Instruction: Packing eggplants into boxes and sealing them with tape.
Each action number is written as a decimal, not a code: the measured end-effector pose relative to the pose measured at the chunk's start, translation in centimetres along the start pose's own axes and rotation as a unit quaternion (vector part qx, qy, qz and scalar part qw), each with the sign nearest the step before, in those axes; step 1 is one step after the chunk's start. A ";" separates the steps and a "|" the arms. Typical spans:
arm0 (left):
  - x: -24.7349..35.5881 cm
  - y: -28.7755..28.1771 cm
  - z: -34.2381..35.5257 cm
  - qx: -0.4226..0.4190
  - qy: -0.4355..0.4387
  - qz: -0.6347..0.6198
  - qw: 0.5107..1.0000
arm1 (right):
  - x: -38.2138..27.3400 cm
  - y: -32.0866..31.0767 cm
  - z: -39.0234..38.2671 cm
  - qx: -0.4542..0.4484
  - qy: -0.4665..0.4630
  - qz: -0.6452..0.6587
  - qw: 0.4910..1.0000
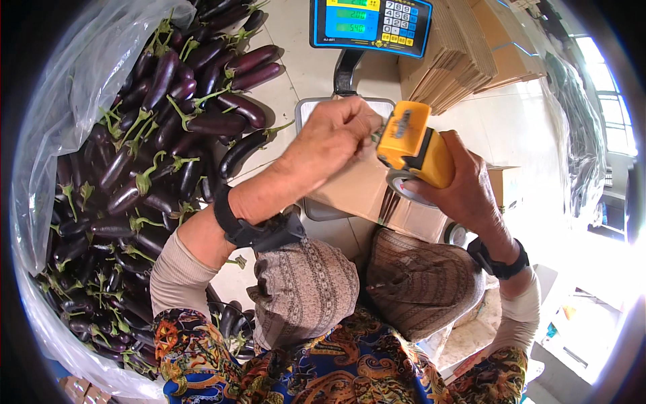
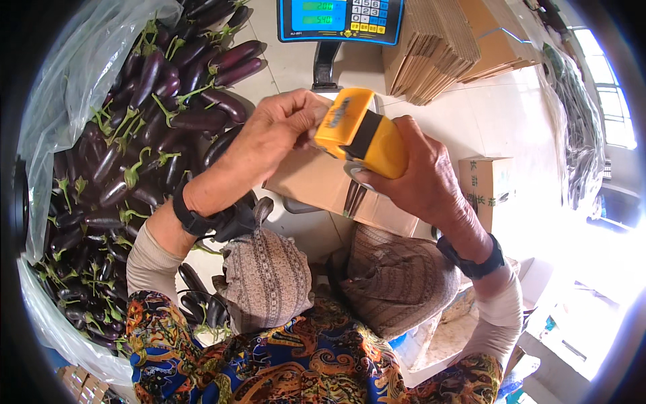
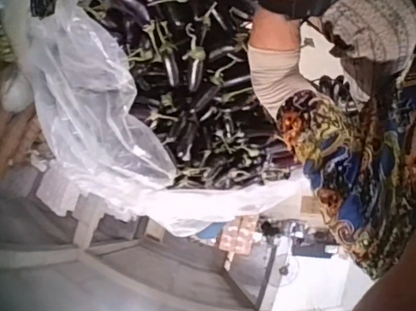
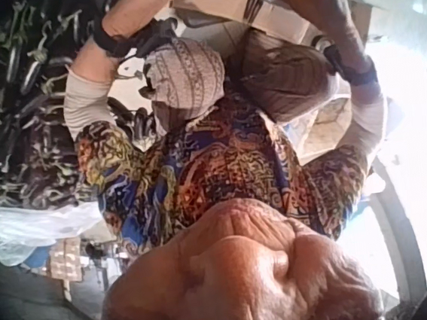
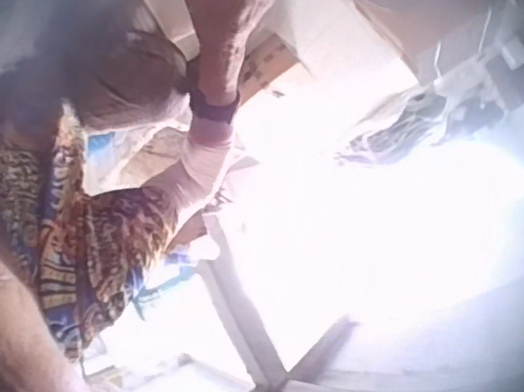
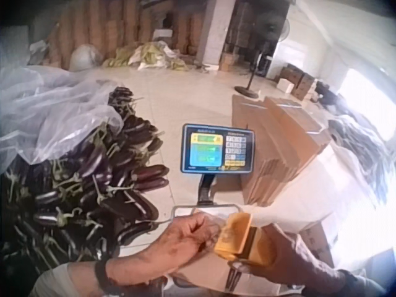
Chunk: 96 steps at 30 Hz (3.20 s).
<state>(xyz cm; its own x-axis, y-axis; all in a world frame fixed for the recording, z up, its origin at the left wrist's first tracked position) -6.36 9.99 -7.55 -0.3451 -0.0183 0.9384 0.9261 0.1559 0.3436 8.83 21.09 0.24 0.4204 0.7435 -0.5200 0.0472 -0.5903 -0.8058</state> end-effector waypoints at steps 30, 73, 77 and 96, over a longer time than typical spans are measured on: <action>-17.0 -15.2 -4.6 0.248 0.041 0.277 0.927 | 0.9 2.4 1.1 -0.097 0.066 -0.185 0.976; -6.4 -3.7 3.3 0.164 0.007 0.484 0.859 | 3.1 1.9 0.2 -0.025 -0.074 -0.090 0.993; -5.9 -3.2 3.4 0.143 0.033 0.607 0.781 | 3.0 1.2 0.3 -0.042 -0.088 -0.101 0.990; -6.1 -4.8 3.6 0.147 -0.103 0.575 0.798 | 20.7 1.4 -13.5 0.045 0.032 -0.070 0.996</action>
<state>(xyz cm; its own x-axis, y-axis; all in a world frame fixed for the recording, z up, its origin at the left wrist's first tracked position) -9.28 12.87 -15.05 0.6622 0.4612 0.5906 0.5832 0.1776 -0.7927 29.82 31.39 -7.81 0.4725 0.7937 -0.3831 0.0304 -0.4491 -0.8929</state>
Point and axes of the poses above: each hand's wrist, its own z-axis towards the middle knuckle, its own y-axis out of the palm, x = y × z, the point moved 4 cm from there along z, towards the middle knuckle, and after that the axes turned 13 degrees about -x, right-handed, at the moved point
